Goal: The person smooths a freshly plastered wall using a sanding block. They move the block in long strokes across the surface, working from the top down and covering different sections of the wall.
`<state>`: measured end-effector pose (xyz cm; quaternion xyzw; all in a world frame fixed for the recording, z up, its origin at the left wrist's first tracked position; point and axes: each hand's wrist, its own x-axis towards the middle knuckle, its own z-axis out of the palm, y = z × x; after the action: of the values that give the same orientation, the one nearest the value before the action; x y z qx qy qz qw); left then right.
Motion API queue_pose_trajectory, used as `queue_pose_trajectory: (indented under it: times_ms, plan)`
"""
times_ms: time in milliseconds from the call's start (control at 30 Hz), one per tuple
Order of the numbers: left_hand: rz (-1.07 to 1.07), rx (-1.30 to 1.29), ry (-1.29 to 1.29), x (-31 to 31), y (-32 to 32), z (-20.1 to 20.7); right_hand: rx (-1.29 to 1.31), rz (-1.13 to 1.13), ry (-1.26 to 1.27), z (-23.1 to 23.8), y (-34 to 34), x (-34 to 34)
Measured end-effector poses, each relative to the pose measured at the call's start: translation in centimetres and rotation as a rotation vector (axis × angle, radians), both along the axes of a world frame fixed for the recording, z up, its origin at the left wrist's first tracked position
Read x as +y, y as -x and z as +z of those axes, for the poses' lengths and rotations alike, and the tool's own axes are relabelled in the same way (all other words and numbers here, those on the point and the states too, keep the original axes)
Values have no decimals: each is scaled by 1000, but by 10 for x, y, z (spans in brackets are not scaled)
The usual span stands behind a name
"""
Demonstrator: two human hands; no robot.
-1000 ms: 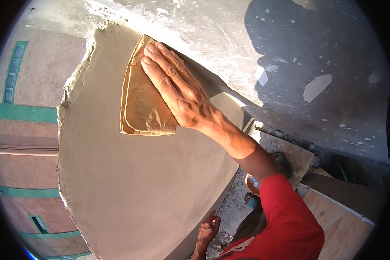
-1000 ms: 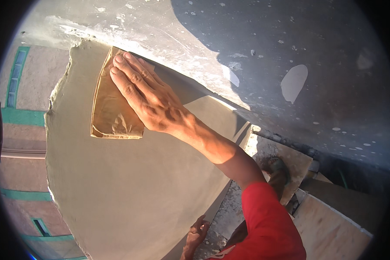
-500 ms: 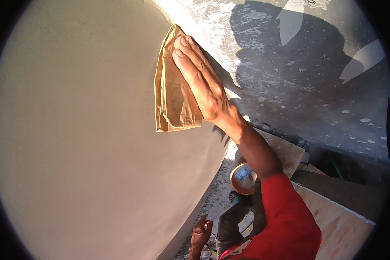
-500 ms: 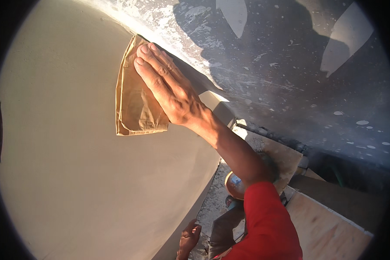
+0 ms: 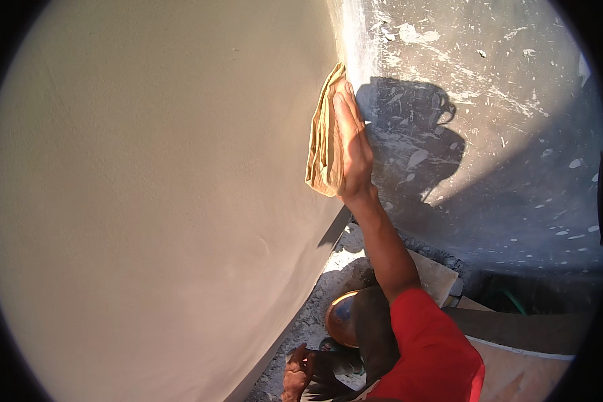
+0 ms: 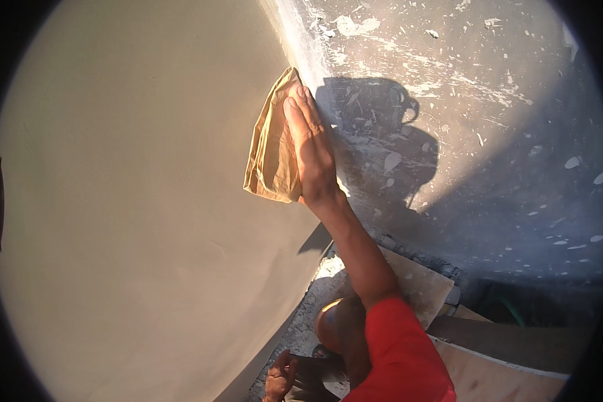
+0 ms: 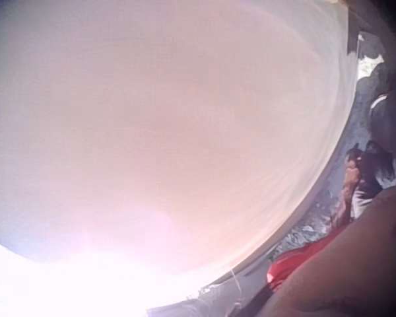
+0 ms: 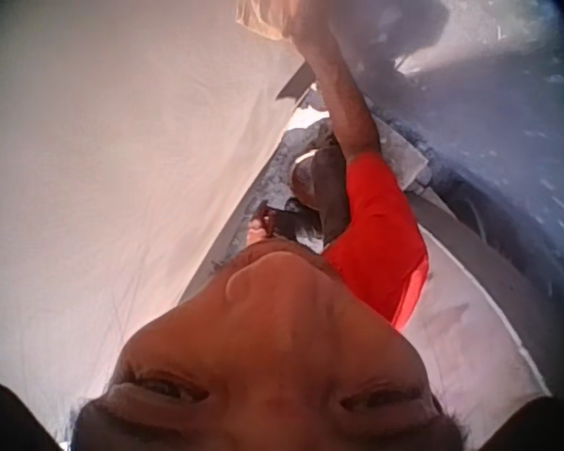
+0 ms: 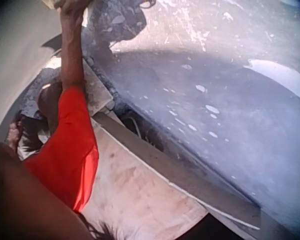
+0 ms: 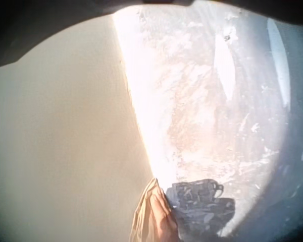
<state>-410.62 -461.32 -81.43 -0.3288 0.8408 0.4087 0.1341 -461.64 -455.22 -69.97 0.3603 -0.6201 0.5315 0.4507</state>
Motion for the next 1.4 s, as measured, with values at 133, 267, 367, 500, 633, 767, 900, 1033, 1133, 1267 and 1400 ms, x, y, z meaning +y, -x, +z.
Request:
queue_pose_trajectory:
  times_ms: [133, 267, 367, 500, 633, 767, 900, 1033, 1133, 1267, 1400]
  plan:
    - [-48, -10, 52, -7, 16, -47, 35, -54, -31, -37, -3, 2]
    - [-124, 70, 76, -10, 45, -88, 45, -100, -63, -81, -5, 3]
    - [-248, 88, 140, -9, 73, -117, 33, -135, -98, -119, -7, 9]
    - [-345, 179, 147, -9, 113, -154, 11, -177, -136, -139, -26, 18]
    - [-391, 317, 143, -13, 150, -170, 206, -84, 54, -57, -29, 6]
    - [-452, 351, 106, -15, 179, -187, 430, -76, 95, 21, 11, -3]
    - [-496, 353, 74, -12, 181, -204, 463, -82, -5, 32, 15, 3]
    - [-580, 329, 152, -7, 169, -187, 349, -41, -25, -22, 16, 7]
    - [-549, 445, 176, -2, 165, -159, 224, 2, -6, -77, 7, 4]
    - [-531, 528, 206, -10, 155, -132, 81, 45, 22, -162, -5, -3]
    - [-474, 567, 189, -11, 143, -111, -1, -51, -40, -272, -9, 4]
